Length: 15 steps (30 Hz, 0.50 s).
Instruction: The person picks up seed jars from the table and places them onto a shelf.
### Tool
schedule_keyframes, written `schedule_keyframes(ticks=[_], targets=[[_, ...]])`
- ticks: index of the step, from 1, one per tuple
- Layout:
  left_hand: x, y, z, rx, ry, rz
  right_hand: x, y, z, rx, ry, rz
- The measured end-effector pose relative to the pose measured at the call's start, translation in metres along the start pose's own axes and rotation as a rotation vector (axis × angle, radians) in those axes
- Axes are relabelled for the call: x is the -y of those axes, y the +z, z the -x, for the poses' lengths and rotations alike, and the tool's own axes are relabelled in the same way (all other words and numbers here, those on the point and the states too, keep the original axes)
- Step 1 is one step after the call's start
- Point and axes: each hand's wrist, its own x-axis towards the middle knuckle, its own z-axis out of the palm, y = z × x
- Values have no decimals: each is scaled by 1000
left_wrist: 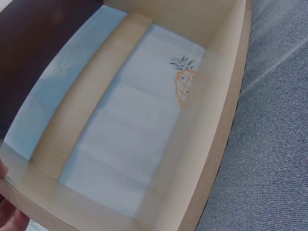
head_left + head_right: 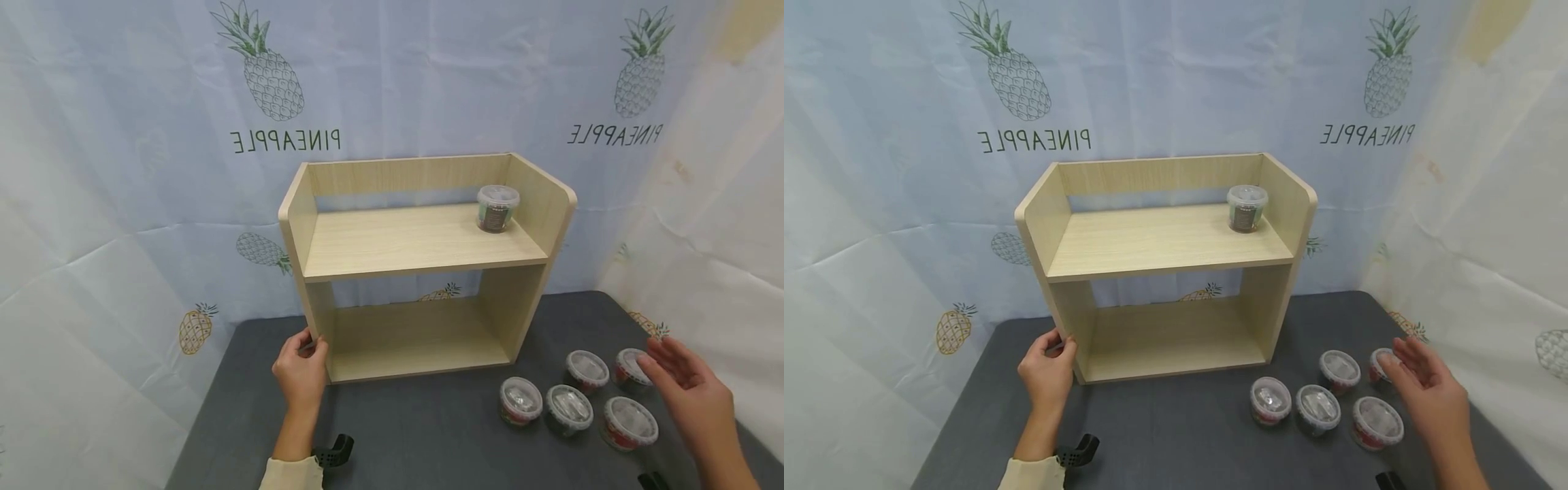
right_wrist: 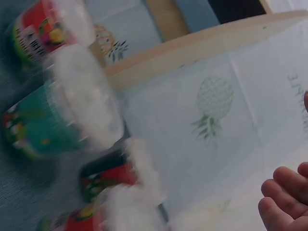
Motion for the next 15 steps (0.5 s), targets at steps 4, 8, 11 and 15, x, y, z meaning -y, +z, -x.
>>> schedule_keyframes(ticks=[4, 8, 11, 15], targets=[[1, -1, 0, 0, 0, 8, -24, -1, 10, 46, 91, 62], [1, -1, 0, 1, 3, 5, -43, -1, 18, 101, 196, 121], [0, -1, 0, 6, 4, -3, -54, -2, 22, 173, 255, 140], [-2, -2, 0, 9, 8, 4, -68, -1, 24, 261, 329, 173]])
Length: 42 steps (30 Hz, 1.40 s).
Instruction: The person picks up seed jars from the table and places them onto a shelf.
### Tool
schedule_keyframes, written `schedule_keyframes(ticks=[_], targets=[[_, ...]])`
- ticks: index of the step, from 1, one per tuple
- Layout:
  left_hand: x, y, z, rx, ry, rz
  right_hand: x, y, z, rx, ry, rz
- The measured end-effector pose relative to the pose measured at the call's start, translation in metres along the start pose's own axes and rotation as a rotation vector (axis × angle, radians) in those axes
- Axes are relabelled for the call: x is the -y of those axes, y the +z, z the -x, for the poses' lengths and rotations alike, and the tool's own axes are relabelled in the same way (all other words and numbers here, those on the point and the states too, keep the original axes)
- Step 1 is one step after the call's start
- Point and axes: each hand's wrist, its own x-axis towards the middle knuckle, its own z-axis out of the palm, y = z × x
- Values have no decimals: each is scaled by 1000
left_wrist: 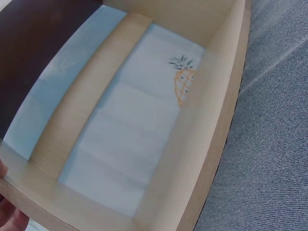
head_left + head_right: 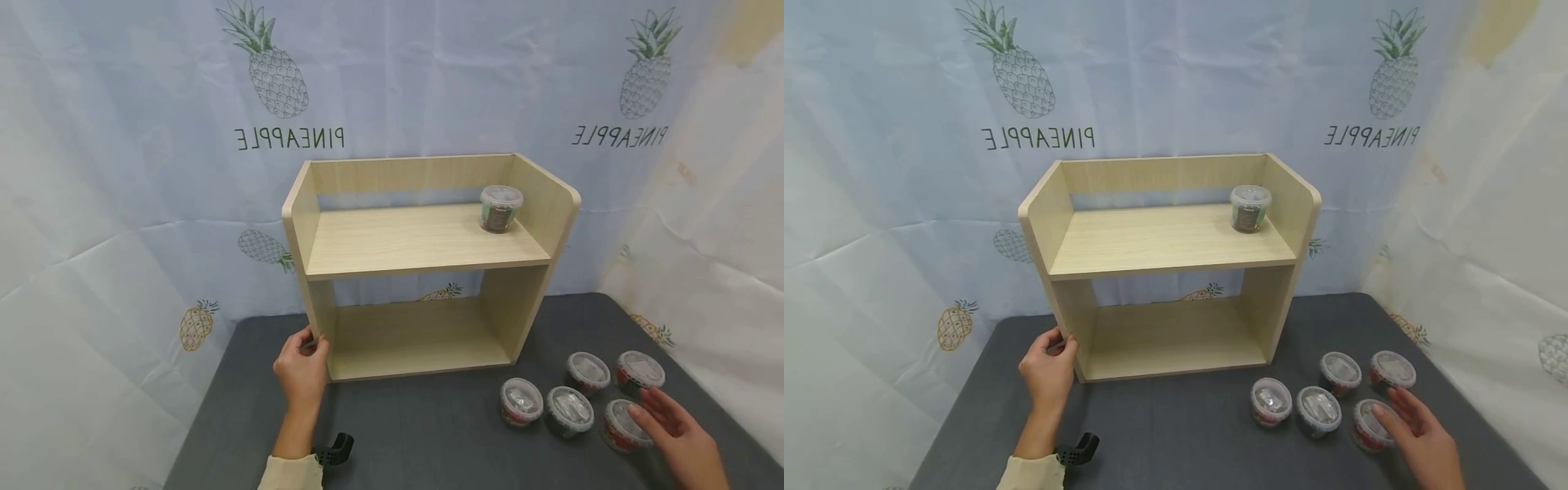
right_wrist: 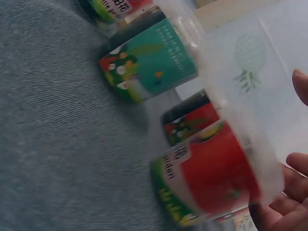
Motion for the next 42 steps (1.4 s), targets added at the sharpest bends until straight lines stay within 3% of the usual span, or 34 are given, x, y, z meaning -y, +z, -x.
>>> schedule_keyframes(ticks=[7, 13, 21, 27, 32, 42], targets=[[0, 2, 2, 5, 12, 18, -20, 11, -5, 42, 178, 44], [2, 2, 4, 5, 14, 31, -28, 16, -6, 61, 259, 23], [2, 3, 4, 1, 9, 31, -30, 26, -5, -27, 293, -196], [2, 3, 3, 2, 5, 13, -33, 31, -5, -82, 297, -240], [1, 2, 2, 3, 6, 8, -34, 34, -9, -98, 320, -234], [1, 1, 2, 0, -6, -7, -32, 38, -11, -126, 311, -113]])
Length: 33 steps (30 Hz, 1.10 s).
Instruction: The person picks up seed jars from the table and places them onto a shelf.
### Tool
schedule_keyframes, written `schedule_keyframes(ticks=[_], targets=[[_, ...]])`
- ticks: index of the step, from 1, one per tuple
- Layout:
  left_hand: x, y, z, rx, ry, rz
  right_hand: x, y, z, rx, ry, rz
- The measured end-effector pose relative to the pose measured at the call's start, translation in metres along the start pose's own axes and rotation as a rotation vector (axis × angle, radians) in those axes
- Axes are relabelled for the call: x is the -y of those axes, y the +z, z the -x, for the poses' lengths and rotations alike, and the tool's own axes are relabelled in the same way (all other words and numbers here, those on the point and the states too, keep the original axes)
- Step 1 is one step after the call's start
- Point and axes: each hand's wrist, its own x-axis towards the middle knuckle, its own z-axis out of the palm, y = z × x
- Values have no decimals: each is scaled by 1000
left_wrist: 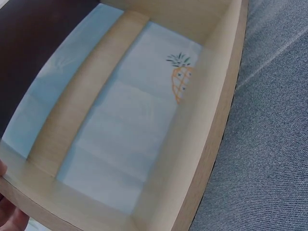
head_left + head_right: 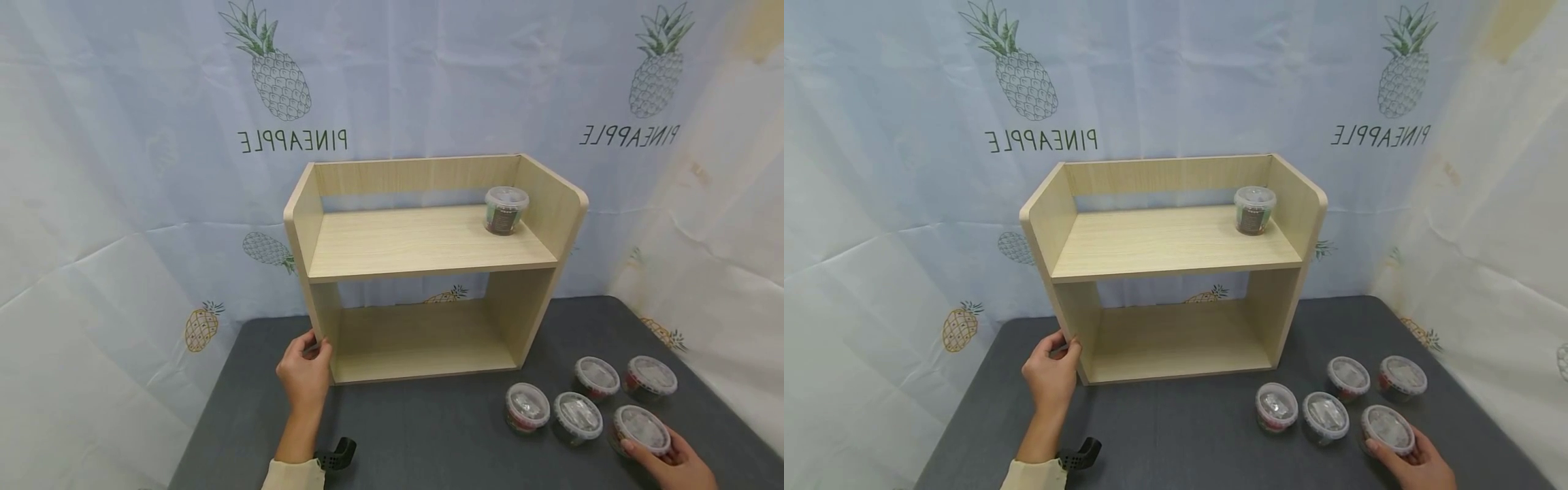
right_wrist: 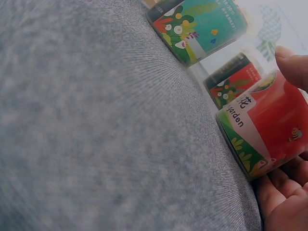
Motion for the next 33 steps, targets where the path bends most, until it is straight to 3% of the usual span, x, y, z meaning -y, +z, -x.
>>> schedule_keyframes(ticks=[14, 23, 33], targets=[[0, 0, 1, 3, -9, 14, 3, 3, 9, -73, -18, -51], [2, 1, 1, -4, 14, 16, 3, 2, 8, -68, 12, -72], [2, 0, 1, 1, -8, -6, 6, -2, 12, -101, 27, 0]])
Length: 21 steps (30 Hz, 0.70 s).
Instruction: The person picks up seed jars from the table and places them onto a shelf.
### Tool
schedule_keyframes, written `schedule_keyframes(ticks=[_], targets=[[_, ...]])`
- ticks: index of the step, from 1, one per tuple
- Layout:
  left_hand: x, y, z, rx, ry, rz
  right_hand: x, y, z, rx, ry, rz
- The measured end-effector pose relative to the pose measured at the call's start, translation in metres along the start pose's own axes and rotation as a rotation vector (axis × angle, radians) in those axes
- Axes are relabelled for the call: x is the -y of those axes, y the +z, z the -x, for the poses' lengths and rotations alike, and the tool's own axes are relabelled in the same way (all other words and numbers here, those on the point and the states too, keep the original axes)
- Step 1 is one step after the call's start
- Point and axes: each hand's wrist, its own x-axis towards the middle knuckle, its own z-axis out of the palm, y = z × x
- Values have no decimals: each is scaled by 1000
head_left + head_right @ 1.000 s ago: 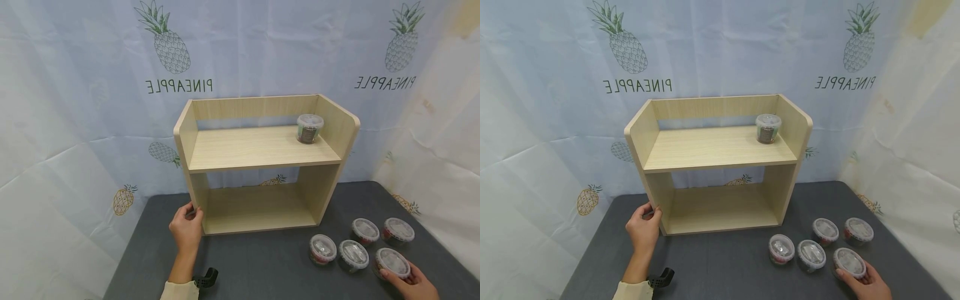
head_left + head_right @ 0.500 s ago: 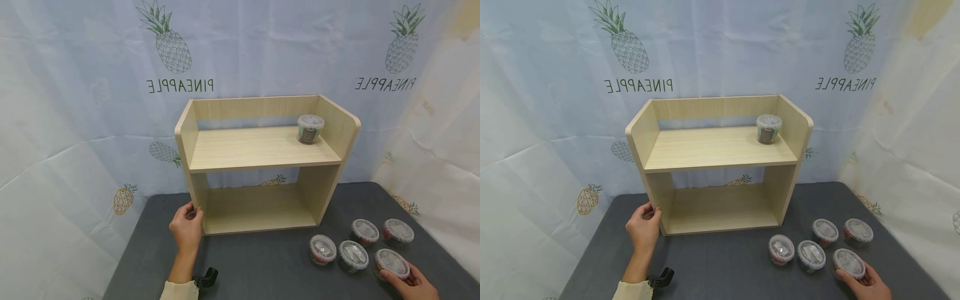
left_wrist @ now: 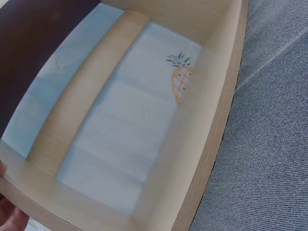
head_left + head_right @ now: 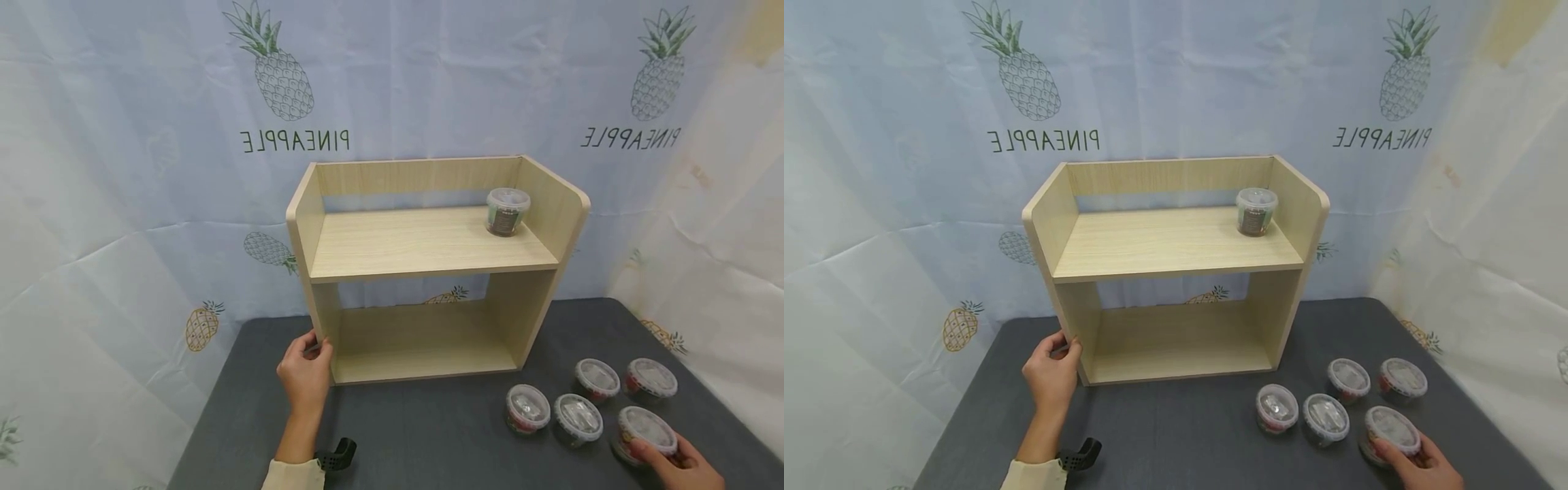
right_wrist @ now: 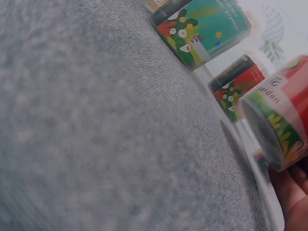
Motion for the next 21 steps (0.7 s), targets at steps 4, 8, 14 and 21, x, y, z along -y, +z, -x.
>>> schedule_keyframes(ticks=[4, 8, 14, 21], targets=[[0, -1, 0, 1, -9, -3, 4, -1, 1, 20, 8, -62], [-2, -1, 0, 8, -13, 7, 12, -2, 5, 36, 18, -162], [-3, -1, 1, 7, -10, 21, 38, -11, 13, 25, -84, -95], [-2, -1, 1, -6, 11, 10, 90, -21, 30, 48, -494, -61]])
